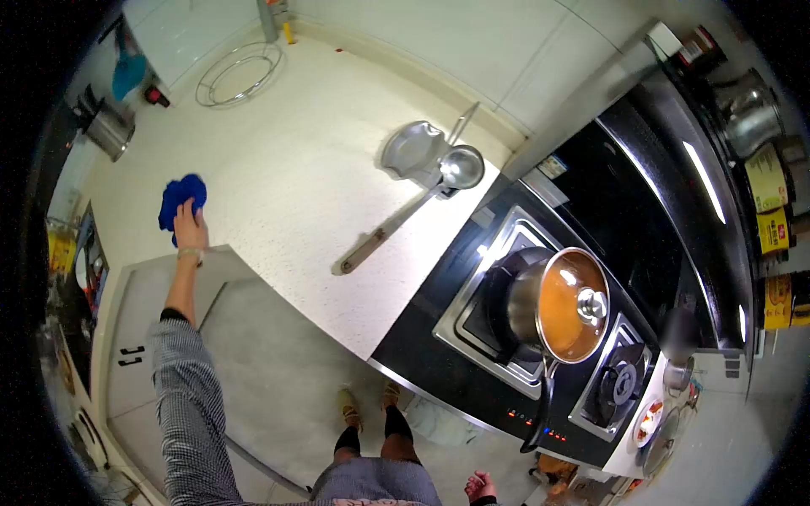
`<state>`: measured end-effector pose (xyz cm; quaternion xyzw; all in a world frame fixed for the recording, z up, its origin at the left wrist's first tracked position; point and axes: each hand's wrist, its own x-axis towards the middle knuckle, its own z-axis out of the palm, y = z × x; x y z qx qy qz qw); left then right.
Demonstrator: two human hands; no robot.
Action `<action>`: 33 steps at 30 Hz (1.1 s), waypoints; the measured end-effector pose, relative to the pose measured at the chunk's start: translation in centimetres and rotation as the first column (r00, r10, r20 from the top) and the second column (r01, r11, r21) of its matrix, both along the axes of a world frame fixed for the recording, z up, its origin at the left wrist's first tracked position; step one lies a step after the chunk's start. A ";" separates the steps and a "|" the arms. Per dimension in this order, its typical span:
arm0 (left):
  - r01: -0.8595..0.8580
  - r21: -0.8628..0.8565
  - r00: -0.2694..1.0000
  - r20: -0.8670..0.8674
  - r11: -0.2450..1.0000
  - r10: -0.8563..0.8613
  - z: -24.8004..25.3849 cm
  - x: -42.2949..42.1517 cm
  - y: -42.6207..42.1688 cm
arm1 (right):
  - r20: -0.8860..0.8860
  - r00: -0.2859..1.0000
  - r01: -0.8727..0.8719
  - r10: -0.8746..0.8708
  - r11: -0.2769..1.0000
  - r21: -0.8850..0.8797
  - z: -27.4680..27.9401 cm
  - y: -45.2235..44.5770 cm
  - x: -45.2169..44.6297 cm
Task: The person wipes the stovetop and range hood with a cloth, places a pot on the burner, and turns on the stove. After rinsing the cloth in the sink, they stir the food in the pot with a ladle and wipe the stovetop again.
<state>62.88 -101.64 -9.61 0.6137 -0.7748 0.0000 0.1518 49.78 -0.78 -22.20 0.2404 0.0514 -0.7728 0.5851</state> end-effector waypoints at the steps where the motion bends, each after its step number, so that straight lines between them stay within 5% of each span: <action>1: 0.189 -0.030 0.978 -0.085 0.982 -0.191 -0.5 0.8 0.1 | -0.001 0.999 -0.032 0.034 0.948 0.317 1.3 -0.7 0.2; 2: 0.278 -0.006 0.936 -0.222 0.960 -0.273 -0.6 1.4 0.9 | 0.021 0.995 -0.091 0.098 0.794 0.601 2.8 -1.5 0.4; 3: 0.369 0.008 0.870 -0.354 0.929 -0.342 -0.3 1.8 2.2 | 0.119 0.978 -0.161 0.174 0.255 0.953 3.9 -2.1 0.4; 5: 0.283 0.302 0.669 -0.742 0.910 0.038 6.8 -1.2 8.9 | 0.130 0.981 -0.163 0.145 0.243 0.956 4.6 -4.5 0.3; 7: 0.192 0.375 0.347 -0.891 0.907 0.294 11.5 -3.8 15.0 | 0.144 0.981 -0.170 0.127 0.227 0.959 5.0 -6.2 -0.7; 9: 0.157 0.322 0.337 -0.906 0.933 0.256 14.6 -5.4 21.0 | 0.101 0.985 -0.132 0.138 0.244 0.961 4.6 -7.2 -1.5; 12: 0.239 0.263 0.463 -0.877 0.935 0.128 16.4 -8.9 30.0 | 0.039 0.982 -0.093 0.183 0.293 0.952 5.3 -8.9 -2.7; 14: 0.508 0.173 0.664 -0.703 0.844 -0.255 14.3 -11.0 35.1 | 0.012 0.979 -0.078 0.204 0.316 0.946 5.7 -9.6 -3.2; 15: 0.711 -0.073 0.663 -0.260 0.699 -0.702 14.1 -13.8 36.8 | 0.009 0.980 -0.074 0.200 0.320 0.944 5.5 -9.7 -3.3; 16: 0.786 0.229 0.619 -0.273 0.575 -0.737 12.3 -15.9 39.4 | 0.013 0.982 -0.079 0.187 0.348 0.934 5.4 -9.7 -3.2; 17: 0.863 0.250 0.486 -0.172 0.439 -0.857 11.1 -17.8 41.4 | 0.019 0.984 -0.084 0.175 0.373 0.924 5.2 -9.4 -3.0; 20: 0.864 0.289 0.458 -0.118 0.411 -0.881 7.0 -23.7 41.4 | 0.035 0.978 -0.097 0.205 0.303 0.948 5.5 -9.3 -2.9; 25: 0.922 0.051 0.384 -0.011 0.383 -0.923 4.7 -38.9 34.9 | 0.021 0.977 -0.092 0.211 0.333 0.938 5.5 -7.0 -2.5; 28: 0.914 0.052 0.401 0.059 0.403 -0.914 3.7 -45.9 33.0 | 0.030 0.981 -0.088 0.192 0.300 0.950 4.2 -4.8 -2.2; 33: 0.933 0.048 0.353 0.066 0.356 -0.933 3.6 -44.4 33.5 | 0.049 0.943 -0.145 0.329 0.277 0.950 2.2 -1.5 -3.0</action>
